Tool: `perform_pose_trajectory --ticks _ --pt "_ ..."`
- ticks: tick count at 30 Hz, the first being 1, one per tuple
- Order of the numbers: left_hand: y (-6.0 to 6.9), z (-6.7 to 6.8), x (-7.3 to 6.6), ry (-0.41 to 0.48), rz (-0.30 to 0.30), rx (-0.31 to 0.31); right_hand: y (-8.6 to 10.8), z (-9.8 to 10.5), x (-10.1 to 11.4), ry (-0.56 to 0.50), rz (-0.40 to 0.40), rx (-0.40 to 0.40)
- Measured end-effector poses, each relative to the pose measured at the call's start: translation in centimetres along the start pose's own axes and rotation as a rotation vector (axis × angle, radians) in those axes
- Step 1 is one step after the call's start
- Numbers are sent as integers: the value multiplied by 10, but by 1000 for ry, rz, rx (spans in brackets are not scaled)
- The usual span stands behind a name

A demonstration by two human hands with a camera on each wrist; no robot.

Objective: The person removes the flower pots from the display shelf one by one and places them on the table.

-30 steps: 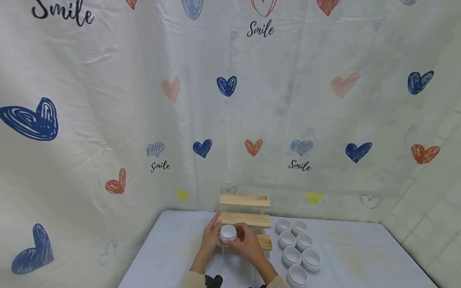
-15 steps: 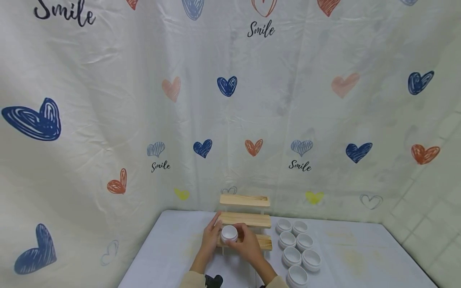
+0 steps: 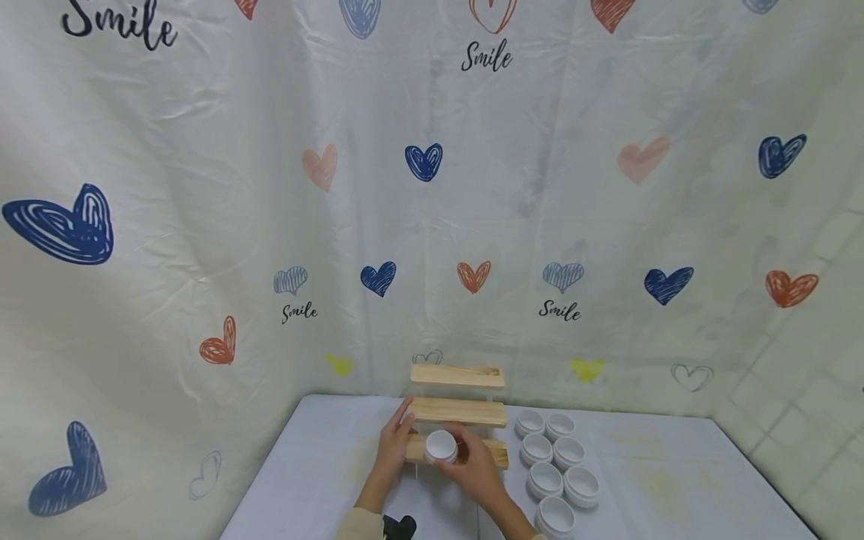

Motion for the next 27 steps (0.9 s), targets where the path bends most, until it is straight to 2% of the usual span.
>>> perform_pose_trajectory --ticks 10,14,23,27 --pt "0 0 -1 -30 -22 -22 16 19 -2 -10 -25 15" --pt "-1 -1 0 -18 3 -31 23 28 -2 -24 -29 -19" --pt "-3 -1 4 -11 7 -22 40 56 0 -106 -53 -81" --pt "-1 0 1 -10 -3 -18 47 68 -2 -112 -10 -118"
Point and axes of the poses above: each hand's wrist, its own y-axis away from the middle knuckle, its own z-axis out of the back of the hand, x = y × z, the point moved 1 cm from there along -y, towards the middle knuckle, and after that the axes turned 4 degrees about y, right-handed, at the moved point
